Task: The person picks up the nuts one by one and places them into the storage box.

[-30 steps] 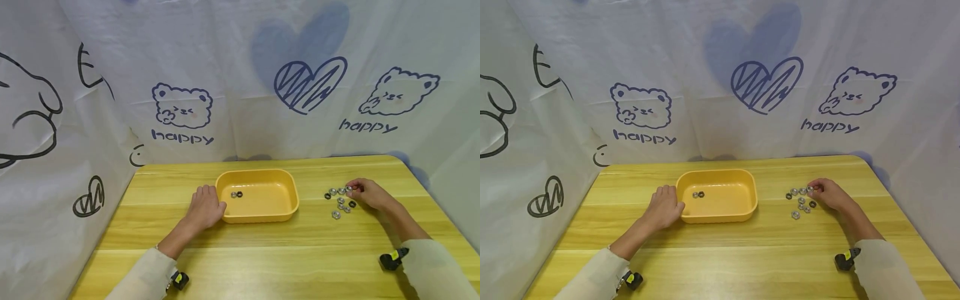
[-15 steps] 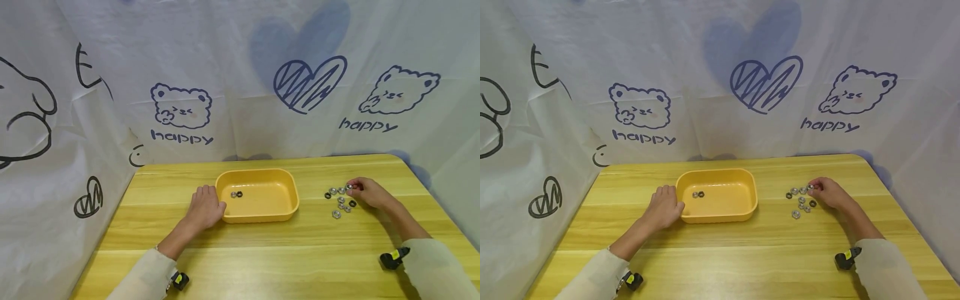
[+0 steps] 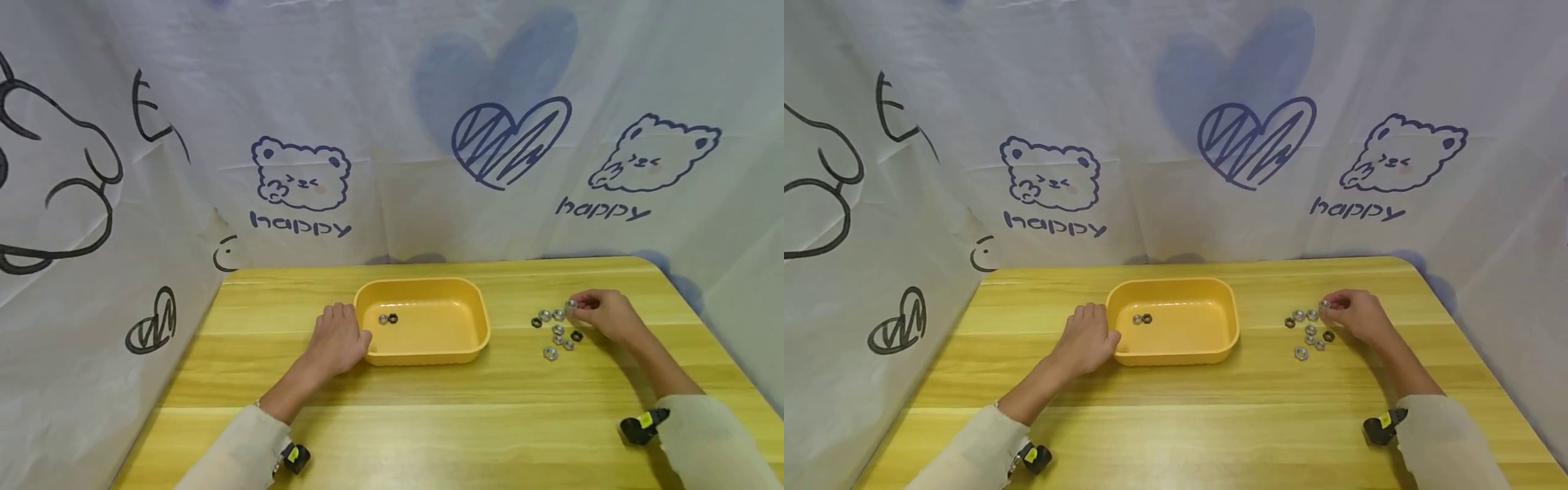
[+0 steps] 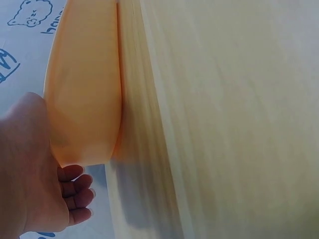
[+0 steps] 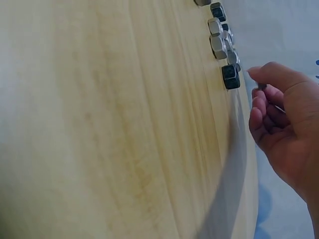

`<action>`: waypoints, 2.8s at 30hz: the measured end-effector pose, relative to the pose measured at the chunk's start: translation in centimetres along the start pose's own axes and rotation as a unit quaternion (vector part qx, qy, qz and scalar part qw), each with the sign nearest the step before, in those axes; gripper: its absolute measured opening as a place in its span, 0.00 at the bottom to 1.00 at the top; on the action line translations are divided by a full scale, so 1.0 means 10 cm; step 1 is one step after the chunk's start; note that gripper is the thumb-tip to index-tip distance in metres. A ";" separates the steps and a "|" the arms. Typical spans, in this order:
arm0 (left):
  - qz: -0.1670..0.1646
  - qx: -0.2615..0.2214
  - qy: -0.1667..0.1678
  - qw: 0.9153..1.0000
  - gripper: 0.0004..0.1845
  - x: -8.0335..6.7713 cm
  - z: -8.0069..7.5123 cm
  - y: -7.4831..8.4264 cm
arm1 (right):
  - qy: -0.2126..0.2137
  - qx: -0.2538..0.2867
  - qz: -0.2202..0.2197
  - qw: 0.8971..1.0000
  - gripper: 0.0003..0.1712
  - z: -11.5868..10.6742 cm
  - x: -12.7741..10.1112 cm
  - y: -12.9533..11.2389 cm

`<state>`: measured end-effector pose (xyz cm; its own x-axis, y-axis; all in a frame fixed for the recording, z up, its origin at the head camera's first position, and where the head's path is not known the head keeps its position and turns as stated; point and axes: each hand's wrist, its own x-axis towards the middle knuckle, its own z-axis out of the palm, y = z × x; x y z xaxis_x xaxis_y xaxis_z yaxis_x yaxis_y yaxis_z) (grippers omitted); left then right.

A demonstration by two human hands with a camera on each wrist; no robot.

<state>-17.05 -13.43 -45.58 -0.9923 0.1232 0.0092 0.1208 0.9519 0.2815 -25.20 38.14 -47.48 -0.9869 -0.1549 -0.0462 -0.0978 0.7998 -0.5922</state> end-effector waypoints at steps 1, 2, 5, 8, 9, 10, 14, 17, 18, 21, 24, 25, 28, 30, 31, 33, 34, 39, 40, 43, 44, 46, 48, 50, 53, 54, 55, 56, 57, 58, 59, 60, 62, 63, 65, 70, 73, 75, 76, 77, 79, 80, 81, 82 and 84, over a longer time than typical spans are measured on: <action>0.000 0.000 0.000 1.000 0.18 0.00 0.00 0.00 | 0.005 0.001 0.001 1.000 0.24 0.00 0.00 0.00; 0.000 -0.001 0.000 1.000 0.18 0.00 0.00 0.00 | 0.010 0.004 0.002 1.000 0.24 0.00 -0.01 -0.01; 0.002 -0.001 0.002 1.000 0.18 0.00 0.00 0.00 | 0.012 0.015 0.006 1.000 0.24 0.01 -0.01 -0.01; 0.002 0.003 0.002 1.000 0.18 0.00 -0.01 0.01 | 0.013 0.024 0.010 1.000 0.24 0.01 0.00 -0.03; 0.002 0.005 0.001 1.000 0.18 0.00 -0.02 0.02 | 0.014 0.026 0.009 1.000 0.24 0.02 0.00 -0.04; 0.001 0.006 0.000 1.000 0.18 -0.01 -0.03 0.02 | 0.014 0.029 0.008 0.999 0.25 0.02 0.00 -0.05; 0.000 0.011 -0.007 1.000 0.18 -0.01 -0.05 0.03 | 0.019 0.040 -0.007 0.999 0.24 0.02 -0.01 -0.12; 0.000 0.012 -0.011 1.000 0.18 -0.01 -0.04 0.03 | 0.020 0.048 -0.009 0.999 0.24 0.03 0.00 -0.17; 0.000 0.012 -0.011 1.000 0.18 -0.01 -0.04 0.03 | 0.021 0.050 -0.008 0.999 0.24 0.03 0.00 -0.19; -0.001 0.014 -0.015 1.000 0.19 -0.01 -0.05 0.03 | 0.022 0.054 -0.005 0.998 0.25 0.03 0.02 -0.25; -0.002 0.013 -0.016 1.000 0.19 -0.01 -0.05 0.04 | 0.024 0.059 -0.009 0.998 0.24 0.04 0.02 -0.32; -0.002 0.013 -0.017 1.000 0.19 -0.01 -0.06 0.04 | 0.024 0.061 -0.011 0.998 0.24 0.04 0.02 -0.34; -0.003 0.012 -0.018 1.000 0.19 -0.01 -0.06 0.04 | 0.026 0.070 -0.017 0.997 0.24 0.04 0.02 -0.41; -0.004 0.011 -0.021 1.000 0.19 -0.01 -0.06 0.04 | 0.029 0.072 -0.025 0.997 0.23 0.04 0.02 -0.45; -0.004 0.010 -0.022 1.000 0.19 -0.01 -0.06 0.04 | 0.031 0.071 -0.028 0.997 0.23 0.04 0.02 -0.48; -0.004 0.008 -0.024 1.000 0.19 -0.01 -0.07 0.04 | 0.033 0.074 -0.037 0.996 0.22 0.04 0.02 -0.52; -0.005 0.007 -0.024 1.000 0.19 -0.01 -0.07 0.04 | 0.033 0.075 -0.042 0.996 0.22 0.04 0.02 -0.54; -0.005 0.003 -0.025 1.000 0.18 -0.01 -0.09 0.05 | 0.021 0.094 -0.048 0.994 0.21 0.06 0.02 -0.64; -0.005 0.003 -0.026 1.000 0.19 -0.01 -0.09 0.05 | 0.018 0.096 -0.047 0.994 0.21 0.06 0.02 -0.65; -0.004 0.005 -0.025 1.000 0.19 -0.01 -0.10 0.05 | 0.014 0.096 -0.043 0.994 0.22 0.06 0.02 -0.70; -0.004 0.006 -0.025 1.000 0.19 -0.01 -0.11 0.05 | 0.014 0.094 -0.043 0.995 0.22 0.07 0.02 -0.71; -0.003 0.008 -0.026 1.000 0.19 -0.01 -0.11 0.05 | 0.015 0.092 -0.043 0.995 0.22 0.08 0.03 -0.73; -0.003 0.007 -0.026 1.000 0.19 0.00 -0.11 0.05 | 0.016 0.094 -0.046 0.994 0.22 0.09 0.02 -0.76; -0.004 0.004 -0.026 1.000 0.19 0.00 -0.11 0.05 | 0.016 0.097 -0.049 0.994 0.22 0.10 0.02 -0.79; -0.005 0.001 -0.027 1.000 0.19 0.00 -0.11 0.05 | 0.016 0.100 -0.050 0.994 0.22 0.11 0.01 -0.85; -0.005 0.001 -0.027 1.000 0.19 0.00 -0.11 0.05 | 0.016 0.099 -0.052 0.994 0.23 0.12 0.01 -0.87; -0.005 0.002 -0.027 1.000 0.19 0.00 -0.11 0.05 | 0.015 0.098 -0.052 0.994 0.23 0.12 0.01 -0.89; -0.005 0.002 -0.028 1.000 0.19 0.00 -0.11 0.05 | 0.015 0.097 -0.053 0.994 0.23 0.13 0.01 -0.91; -0.004 0.003 -0.028 1.000 0.19 0.00 -0.11 0.05 | 0.015 0.097 -0.053 0.994 0.23 0.13 0.01 -0.93; -0.003 0.003 -0.028 1.000 0.19 0.00 -0.11 0.05 | 0.014 0.096 -0.056 0.994 0.23 0.14 0.01 -0.95; -0.003 0.003 -0.027 1.000 0.19 0.00 -0.11 0.05 | 0.014 0.096 -0.056 0.994 0.23 0.15 0.01 -0.97; -0.002 0.002 -0.026 1.000 0.19 0.00 -0.10 0.05 | 0.013 0.096 -0.058 0.994 0.23 0.16 0.01 -0.98; -0.001 0.002 -0.027 1.000 0.19 -0.01 -0.10 0.05 | 0.012 0.096 -0.059 0.994 0.22 0.18 0.02 -1.01; -0.002 0.002 -0.027 1.000 0.19 -0.01 -0.10 0.04 | 0.012 0.097 -0.060 0.993 0.22 0.19 0.02 -1.02; -0.001 0.002 -0.027 1.000 0.19 -0.01 -0.10 0.05 | 0.010 0.098 -0.063 0.993 0.21 0.21 0.03 -1.05; -0.001 0.003 -0.028 1.000 0.19 -0.01 -0.11 0.05 | 0.009 0.095 -0.068 0.993 0.21 0.25 0.05 -1.10; 0.000 0.003 -0.027 1.000 0.19 -0.01 -0.12 0.05 | 0.009 0.099 -0.068 0.993 0.21 0.27 0.07 -1.13; -0.001 0.002 -0.027 1.000 0.18 -0.02 -0.12 0.05 | 0.009 0.103 -0.072 0.992 0.21 0.28 0.08 -1.16; -0.002 0.001 -0.026 1.000 0.18 -0.01 -0.12 0.05 | 0.009 0.103 -0.073 0.992 0.20 0.29 0.09 -1.17; -0.002 0.000 -0.026 1.000 0.18 -0.01 -0.12 0.05 | 0.009 0.105 -0.075 0.992 0.20 0.30 0.10 -1.18; -0.003 0.000 -0.025 1.000 0.18 -0.01 -0.11 0.04 | 0.008 0.103 -0.077 0.992 0.20 0.30 0.11 -1.21; -0.003 0.000 -0.026 1.000 0.18 -0.01 -0.11 0.04 | 0.008 0.102 -0.078 0.992 0.20 0.31 0.11 -1.22; -0.003 -0.001 -0.026 1.000 0.18 -0.01 -0.11 0.04 | 0.007 0.101 -0.079 0.992 0.20 0.31 0.11 -1.23; -0.003 -0.001 -0.027 1.000 0.18 -0.01 -0.12 0.04 | 0.006 0.100 -0.079 0.992 0.20 0.32 0.12 -1.24; -0.003 -0.001 -0.028 1.000 0.18 -0.01 -0.12 0.04 | 0.006 0.100 -0.080 0.992 0.20 0.33 0.13 -1.27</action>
<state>-16.91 -13.42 -44.33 -0.9901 0.1325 -0.0460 0.1143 0.9523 0.2829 -24.79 25.91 -42.70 -0.9622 -0.2632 0.0699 -0.2273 0.6350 -0.7384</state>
